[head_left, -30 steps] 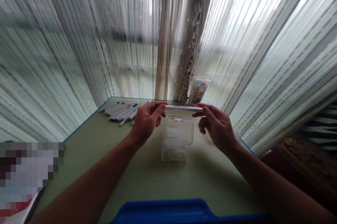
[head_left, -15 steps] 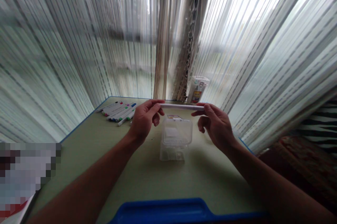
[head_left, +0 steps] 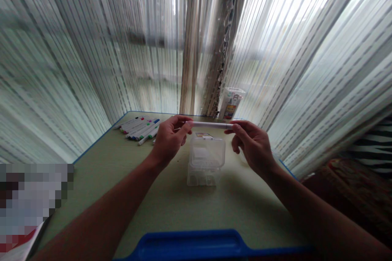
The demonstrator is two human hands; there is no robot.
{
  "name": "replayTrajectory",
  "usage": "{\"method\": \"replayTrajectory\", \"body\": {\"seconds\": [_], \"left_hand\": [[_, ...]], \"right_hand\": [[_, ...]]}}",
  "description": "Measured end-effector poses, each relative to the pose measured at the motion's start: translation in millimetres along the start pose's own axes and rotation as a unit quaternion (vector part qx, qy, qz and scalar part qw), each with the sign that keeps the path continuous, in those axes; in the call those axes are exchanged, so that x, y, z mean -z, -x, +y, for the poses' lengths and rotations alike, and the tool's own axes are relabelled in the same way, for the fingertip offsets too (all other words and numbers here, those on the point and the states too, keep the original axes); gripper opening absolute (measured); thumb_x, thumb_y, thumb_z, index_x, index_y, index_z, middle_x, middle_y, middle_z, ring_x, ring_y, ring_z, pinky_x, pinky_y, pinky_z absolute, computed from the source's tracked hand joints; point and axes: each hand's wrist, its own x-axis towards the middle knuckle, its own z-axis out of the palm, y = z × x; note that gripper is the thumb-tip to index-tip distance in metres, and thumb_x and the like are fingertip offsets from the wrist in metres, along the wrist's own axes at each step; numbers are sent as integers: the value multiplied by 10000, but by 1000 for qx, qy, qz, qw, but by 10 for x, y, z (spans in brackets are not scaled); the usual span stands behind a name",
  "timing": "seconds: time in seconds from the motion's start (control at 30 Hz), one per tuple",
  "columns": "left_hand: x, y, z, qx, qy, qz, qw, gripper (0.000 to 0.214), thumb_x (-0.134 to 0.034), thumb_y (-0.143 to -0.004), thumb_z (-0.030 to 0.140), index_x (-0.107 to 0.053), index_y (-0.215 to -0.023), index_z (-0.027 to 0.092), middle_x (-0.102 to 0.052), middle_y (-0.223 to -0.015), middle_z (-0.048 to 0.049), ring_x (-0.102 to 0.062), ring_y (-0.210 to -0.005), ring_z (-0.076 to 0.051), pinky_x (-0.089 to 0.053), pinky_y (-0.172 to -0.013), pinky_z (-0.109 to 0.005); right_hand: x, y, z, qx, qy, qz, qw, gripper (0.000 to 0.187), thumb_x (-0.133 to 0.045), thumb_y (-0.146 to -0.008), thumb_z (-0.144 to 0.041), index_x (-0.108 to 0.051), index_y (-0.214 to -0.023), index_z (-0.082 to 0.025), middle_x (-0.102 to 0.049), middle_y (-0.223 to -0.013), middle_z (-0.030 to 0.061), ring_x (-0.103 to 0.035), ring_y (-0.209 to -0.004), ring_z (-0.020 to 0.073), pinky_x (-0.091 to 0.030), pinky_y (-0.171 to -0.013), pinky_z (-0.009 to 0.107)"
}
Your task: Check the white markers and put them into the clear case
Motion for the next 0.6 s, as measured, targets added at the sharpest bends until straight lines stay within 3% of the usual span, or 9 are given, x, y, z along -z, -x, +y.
{"method": "replayTrajectory", "body": {"seconds": [0.27, 0.6], "left_hand": [[22, 11, -37, -16, -49, -17, 999, 285, -829, -665, 324, -663, -808, 142, -622, -624, 21, -473, -478, -61, -359, -449, -191], [3, 21, -16, 5, -34, -33, 999, 273, -835, -661, 299, -729, -852, 135, -659, -639, -4, -507, -506, -71, -366, -450, -189]], "right_hand": [[-14, 21, -25, 13, 43, -15, 999, 234, -748, -820, -377, -655, -803, -164, -706, -734, 21, -511, -372, 60, -377, -322, 195], [-9, 38, -21, -12, 53, -17, 998, 298, -849, -707, -343, -711, -903, -166, -593, -531, -48, -505, -372, 82, -389, -339, 204]]}}
